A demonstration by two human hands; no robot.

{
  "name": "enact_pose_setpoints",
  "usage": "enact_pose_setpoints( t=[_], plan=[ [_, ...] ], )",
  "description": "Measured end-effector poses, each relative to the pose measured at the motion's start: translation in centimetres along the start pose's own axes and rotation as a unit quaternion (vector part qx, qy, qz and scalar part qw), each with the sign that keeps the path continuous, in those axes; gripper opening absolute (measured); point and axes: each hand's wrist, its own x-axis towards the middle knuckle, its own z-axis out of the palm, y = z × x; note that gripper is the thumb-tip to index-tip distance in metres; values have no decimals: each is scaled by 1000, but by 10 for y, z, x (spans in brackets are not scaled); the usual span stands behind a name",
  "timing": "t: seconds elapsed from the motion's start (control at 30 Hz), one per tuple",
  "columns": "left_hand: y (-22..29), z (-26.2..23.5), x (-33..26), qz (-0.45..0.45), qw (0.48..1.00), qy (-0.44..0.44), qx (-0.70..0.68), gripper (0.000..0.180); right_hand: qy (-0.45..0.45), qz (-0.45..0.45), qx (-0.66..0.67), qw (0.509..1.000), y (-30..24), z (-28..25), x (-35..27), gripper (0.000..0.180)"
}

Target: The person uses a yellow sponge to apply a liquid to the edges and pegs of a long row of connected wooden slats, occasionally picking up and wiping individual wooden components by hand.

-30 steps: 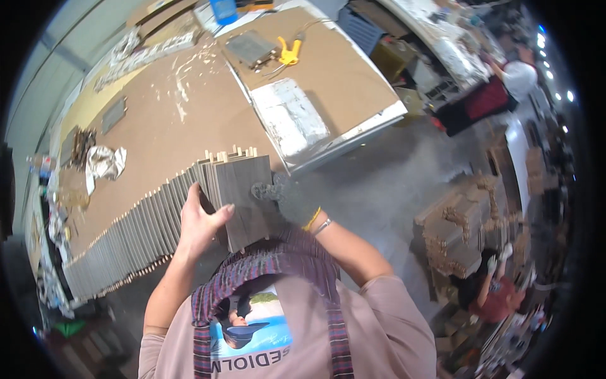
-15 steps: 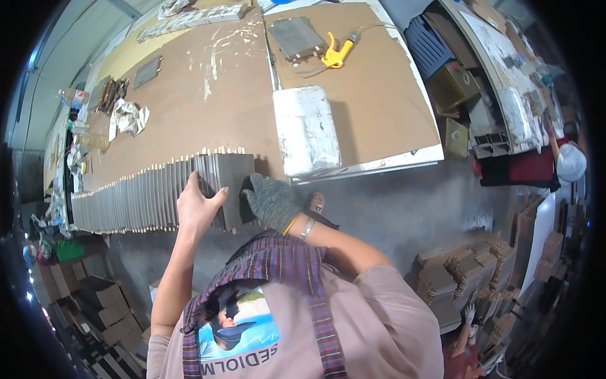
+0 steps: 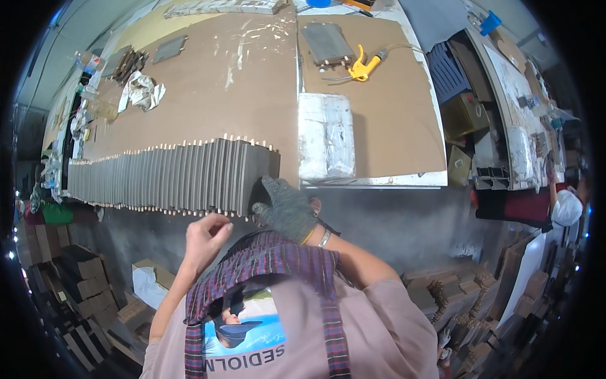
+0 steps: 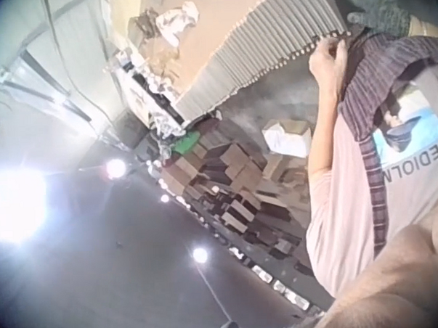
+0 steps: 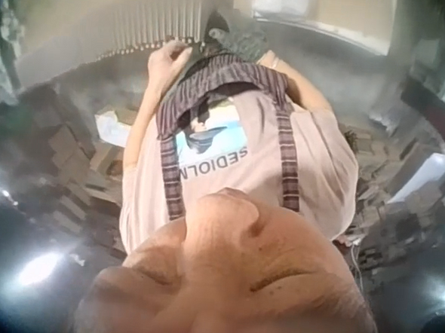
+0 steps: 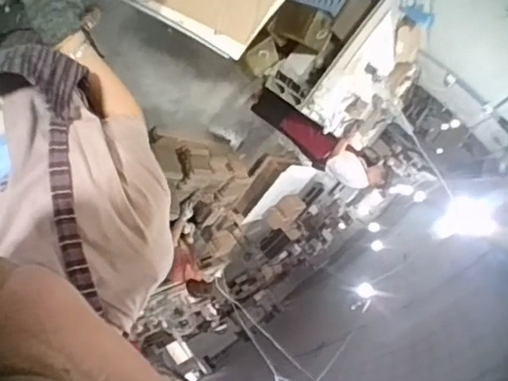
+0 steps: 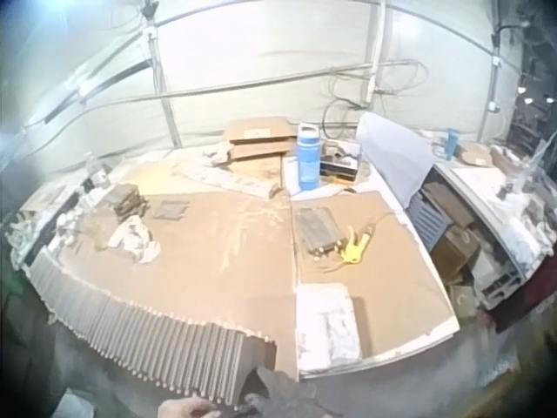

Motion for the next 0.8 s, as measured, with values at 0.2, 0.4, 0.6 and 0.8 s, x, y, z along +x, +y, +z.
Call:
enact_pose_setpoints(
  t=[0.2,0.4,0.6,0.8],
  plan=[
    [-27,16,-1,-94,984,-136,-70,33,148,-249,-25,957,14,-2,77,57],
    [-55,34,5,-154,916,-128,-349,46,-138,-148,123,972,1,-3,188,53],
    [-60,45,16,-126,875,-119,-451,32,-133,-274,64,950,12,22,192,44],
    [-68,45,20,-163,884,-128,-418,38,-129,-308,42,942,7,19,188,37]
  ],
)
